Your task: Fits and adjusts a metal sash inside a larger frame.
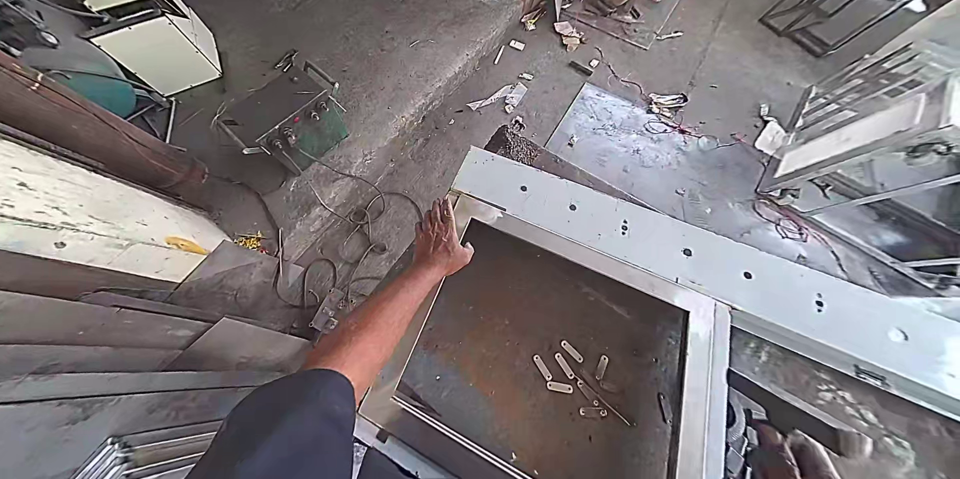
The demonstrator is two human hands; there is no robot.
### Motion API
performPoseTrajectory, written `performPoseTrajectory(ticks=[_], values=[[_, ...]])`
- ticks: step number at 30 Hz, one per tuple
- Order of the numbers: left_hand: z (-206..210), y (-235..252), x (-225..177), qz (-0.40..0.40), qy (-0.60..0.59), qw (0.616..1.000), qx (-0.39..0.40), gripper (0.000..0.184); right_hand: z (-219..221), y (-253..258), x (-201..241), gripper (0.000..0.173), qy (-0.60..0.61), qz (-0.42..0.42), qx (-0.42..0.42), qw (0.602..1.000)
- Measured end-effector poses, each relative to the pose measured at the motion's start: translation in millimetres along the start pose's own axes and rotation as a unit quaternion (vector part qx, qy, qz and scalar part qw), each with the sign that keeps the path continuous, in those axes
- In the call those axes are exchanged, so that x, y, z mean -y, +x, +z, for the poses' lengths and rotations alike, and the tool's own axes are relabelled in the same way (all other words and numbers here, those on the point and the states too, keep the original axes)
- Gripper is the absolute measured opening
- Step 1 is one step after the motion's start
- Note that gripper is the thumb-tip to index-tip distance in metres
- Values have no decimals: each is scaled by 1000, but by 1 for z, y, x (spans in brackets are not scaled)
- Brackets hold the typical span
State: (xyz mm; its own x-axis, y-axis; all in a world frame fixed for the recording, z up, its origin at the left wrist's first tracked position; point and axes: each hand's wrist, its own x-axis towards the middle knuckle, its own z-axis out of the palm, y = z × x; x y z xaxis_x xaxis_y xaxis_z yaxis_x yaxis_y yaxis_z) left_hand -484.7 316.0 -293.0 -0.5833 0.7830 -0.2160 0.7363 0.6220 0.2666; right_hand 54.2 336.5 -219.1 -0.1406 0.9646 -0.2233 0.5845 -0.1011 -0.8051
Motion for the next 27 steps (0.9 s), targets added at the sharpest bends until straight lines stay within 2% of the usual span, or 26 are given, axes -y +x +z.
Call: performPoseTrajectory(ticks=[3,5,8,11,16,19,21,24,27], values=[[-2,-1,-2,-7,-4,1000,18,114,86,30,60,42,-100,-24,57,993],[-5,0,-2,-11,-12,999,28,114,137,60,89,48,-148,-76,90,982],[-5,-1,-1,-8,-15,999,30,114,197,96,141,49,-210,-147,174,951],[-4,1,1,-5,-22,999,30,113,242,124,197,52,-274,-158,225,922],[-5,1,1,-5,-33,999,33,115,288,141,260,50,-230,-236,204,922],[-3,2,1,-7,-42,998,42,117,310,147,276,48,-233,-265,191,916],[-3,3,2,-7,-47,998,44,117,326,156,276,49,-294,-256,207,897],[-4,1,3,-8,-54,997,60,116,340,166,277,50,-400,-197,265,855],[-5,2,3,-6,-51,997,64,118,339,167,282,51,-404,-181,273,854]])
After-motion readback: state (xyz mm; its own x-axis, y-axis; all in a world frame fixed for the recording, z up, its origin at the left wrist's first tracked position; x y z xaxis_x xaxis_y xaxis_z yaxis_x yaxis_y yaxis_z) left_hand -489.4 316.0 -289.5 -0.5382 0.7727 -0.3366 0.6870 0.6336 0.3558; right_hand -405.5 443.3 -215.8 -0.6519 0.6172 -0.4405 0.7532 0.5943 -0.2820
